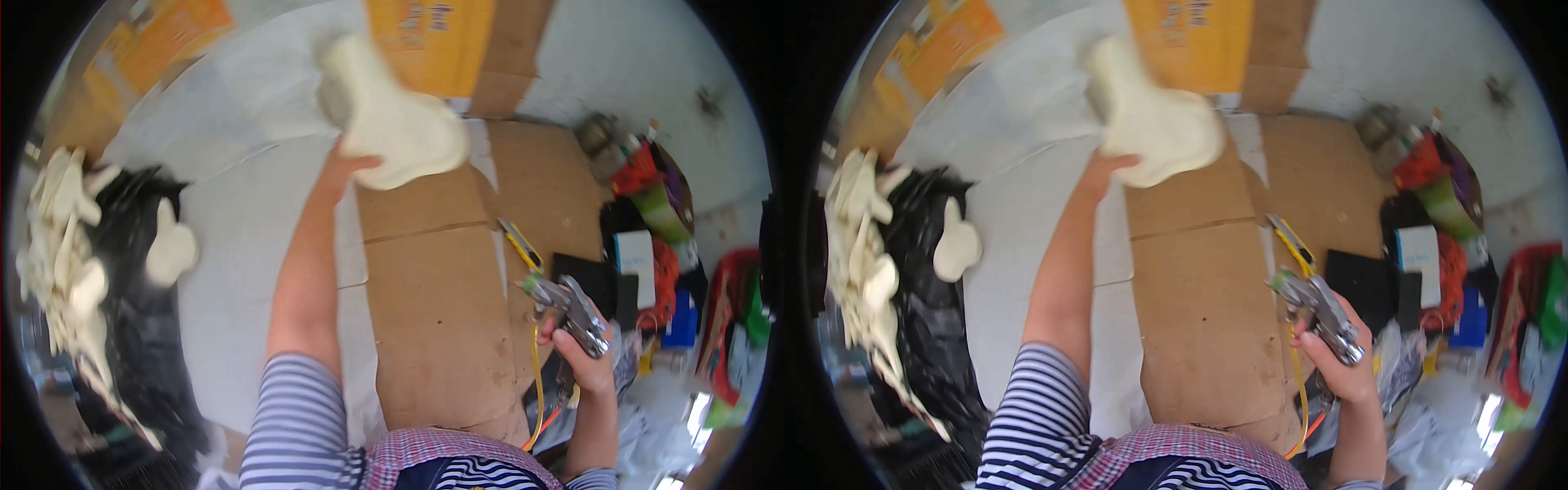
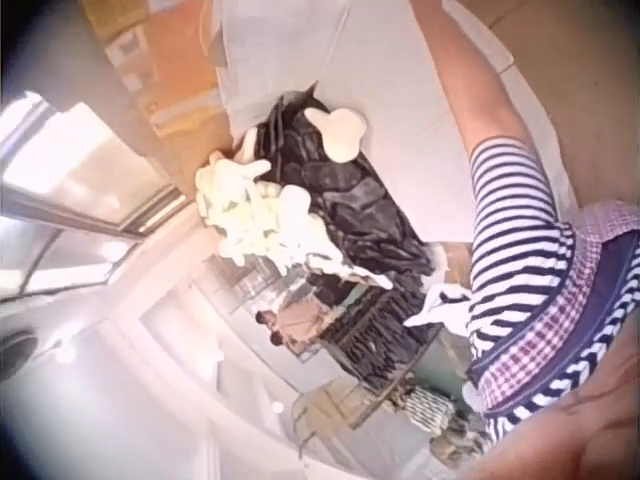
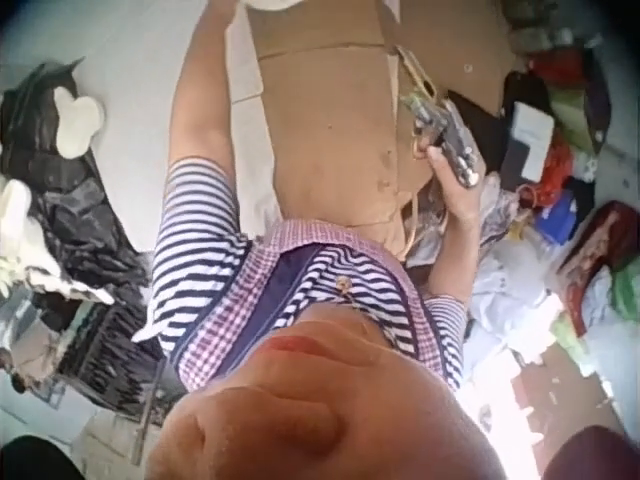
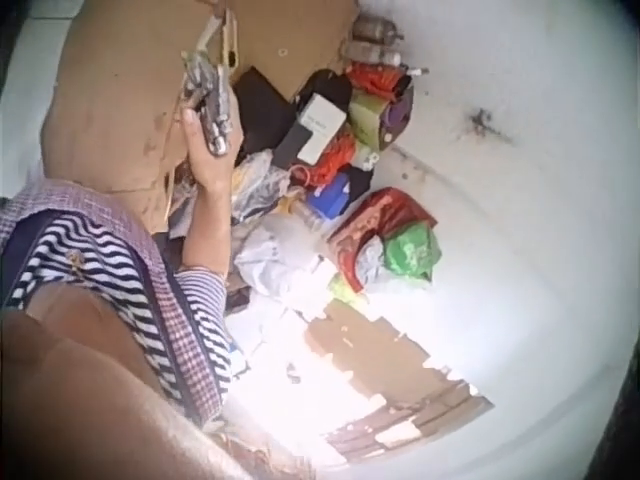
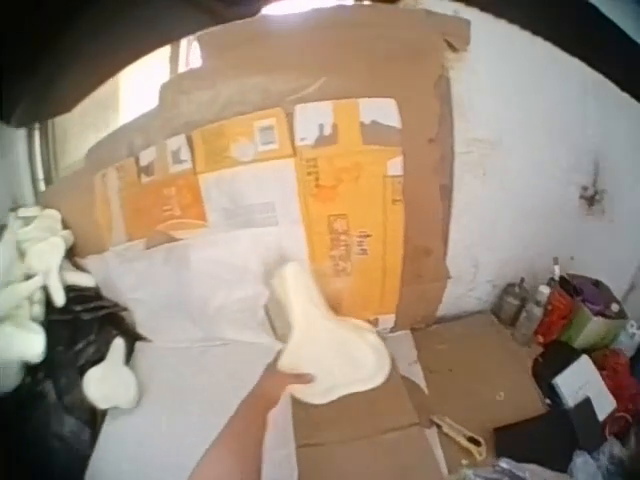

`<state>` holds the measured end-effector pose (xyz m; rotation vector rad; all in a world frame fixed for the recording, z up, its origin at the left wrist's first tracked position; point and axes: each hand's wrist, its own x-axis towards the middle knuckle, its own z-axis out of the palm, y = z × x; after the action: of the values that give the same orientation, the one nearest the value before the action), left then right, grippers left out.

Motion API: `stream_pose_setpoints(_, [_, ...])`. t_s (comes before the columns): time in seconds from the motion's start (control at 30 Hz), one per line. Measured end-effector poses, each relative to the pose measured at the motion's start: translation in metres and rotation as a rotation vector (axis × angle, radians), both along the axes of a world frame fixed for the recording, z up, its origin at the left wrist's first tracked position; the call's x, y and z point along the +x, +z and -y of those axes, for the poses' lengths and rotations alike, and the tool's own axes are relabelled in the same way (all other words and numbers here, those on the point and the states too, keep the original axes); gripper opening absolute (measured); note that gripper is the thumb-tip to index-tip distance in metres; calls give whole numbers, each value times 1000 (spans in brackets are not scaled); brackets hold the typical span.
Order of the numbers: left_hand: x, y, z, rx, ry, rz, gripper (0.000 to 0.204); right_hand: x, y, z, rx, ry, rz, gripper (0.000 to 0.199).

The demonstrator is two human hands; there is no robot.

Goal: Sorting bicycle saddle foam and covers, then applying adhesive with a spray gun.

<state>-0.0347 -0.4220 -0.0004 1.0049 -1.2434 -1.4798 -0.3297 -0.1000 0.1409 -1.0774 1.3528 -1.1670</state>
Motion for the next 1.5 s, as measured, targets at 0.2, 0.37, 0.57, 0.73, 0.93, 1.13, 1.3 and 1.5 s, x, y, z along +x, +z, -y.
stream_pose_setpoints(0.2, [6, 3, -26, -71, 35, 103, 71, 27, -28, 10, 64, 95, -52, 50])
stream_pose_setpoints(0.37, [68, 55, -154, 166, 16, -50, 78, 55, -41, 19, 93, 112, -75, 41])
stream_pose_setpoints(0.57, [348, 270, -127, -398, 707, 612, 60, 106, -57, 34, 70, 289, -83, 35])
stream_pose_setpoints(0.73, [476, 246, -69, -385, 1069, -33, 73, 153, -73, 51, 146, 370, -136, 38])
stream_pose_setpoints(0.93, [521, -22, -82, 481, 1507, -290, 54, 186, -118, 76, 226, 458, -311, 46])
stream_pose_setpoints(1.13, [541, -91, -108, 594, 1278, 113, 50, 204, -129, 88, 366, 465, -320, 47])
stream_pose_setpoints(1.3, [487, -20, -152, 432, 878, 438, 32, 204, -142, 87, 302, 473, -323, 47])
stream_pose_setpoints(1.5, [555, 142, -181, 216, 937, 133, 29, 225, -124, 72, 243, 579, -368, 48])
